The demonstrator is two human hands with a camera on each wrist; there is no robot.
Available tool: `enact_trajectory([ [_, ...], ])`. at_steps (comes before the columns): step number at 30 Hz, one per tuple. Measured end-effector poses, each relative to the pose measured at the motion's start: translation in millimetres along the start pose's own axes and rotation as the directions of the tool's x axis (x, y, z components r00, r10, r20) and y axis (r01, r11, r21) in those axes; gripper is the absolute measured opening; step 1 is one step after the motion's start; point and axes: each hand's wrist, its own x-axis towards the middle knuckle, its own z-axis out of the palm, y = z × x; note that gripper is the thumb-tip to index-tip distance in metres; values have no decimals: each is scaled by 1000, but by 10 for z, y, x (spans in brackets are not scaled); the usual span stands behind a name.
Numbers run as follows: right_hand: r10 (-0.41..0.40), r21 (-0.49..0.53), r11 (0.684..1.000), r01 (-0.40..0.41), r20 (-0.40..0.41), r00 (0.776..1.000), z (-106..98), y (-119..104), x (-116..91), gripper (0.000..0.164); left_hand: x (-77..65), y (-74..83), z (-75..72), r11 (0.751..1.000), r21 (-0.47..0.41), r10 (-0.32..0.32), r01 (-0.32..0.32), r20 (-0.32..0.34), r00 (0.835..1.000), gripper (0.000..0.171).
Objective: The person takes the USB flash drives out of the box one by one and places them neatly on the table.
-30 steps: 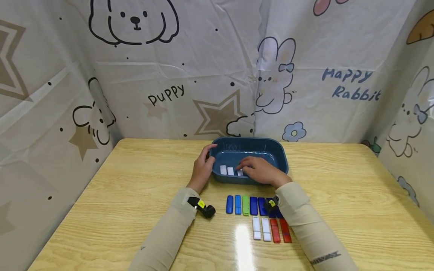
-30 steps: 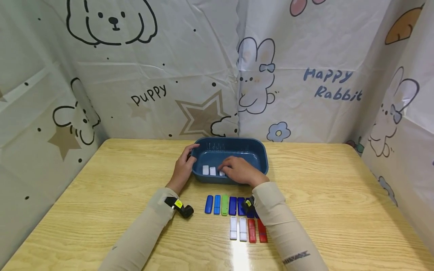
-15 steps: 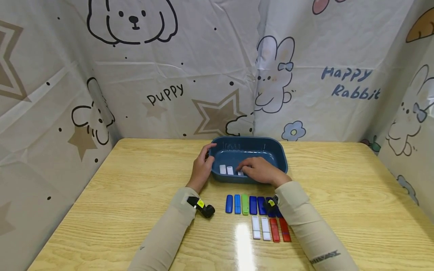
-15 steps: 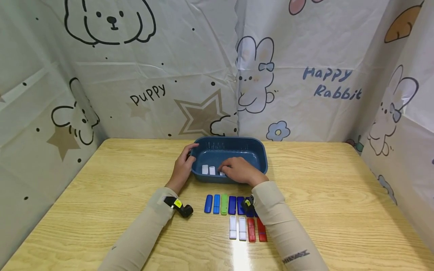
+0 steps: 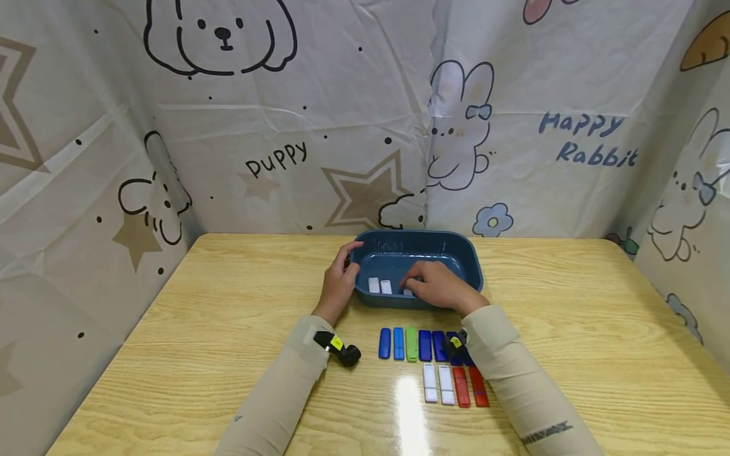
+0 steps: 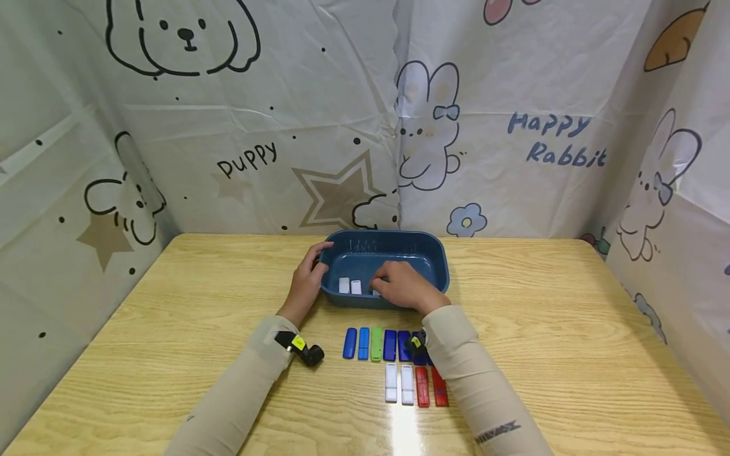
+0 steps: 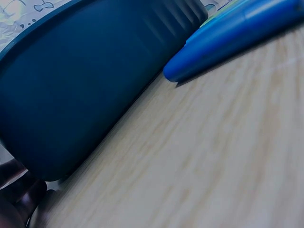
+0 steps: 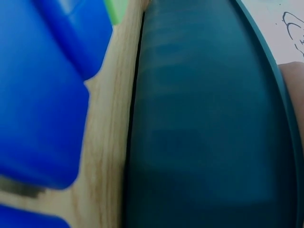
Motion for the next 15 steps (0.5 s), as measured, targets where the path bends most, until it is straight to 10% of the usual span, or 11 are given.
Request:
enact_trajectory([
  [15,-44,10,999,45,-106,993,-8,4,-11,17,1,-27,3,1000,10,9,-9,0,1000,45],
])
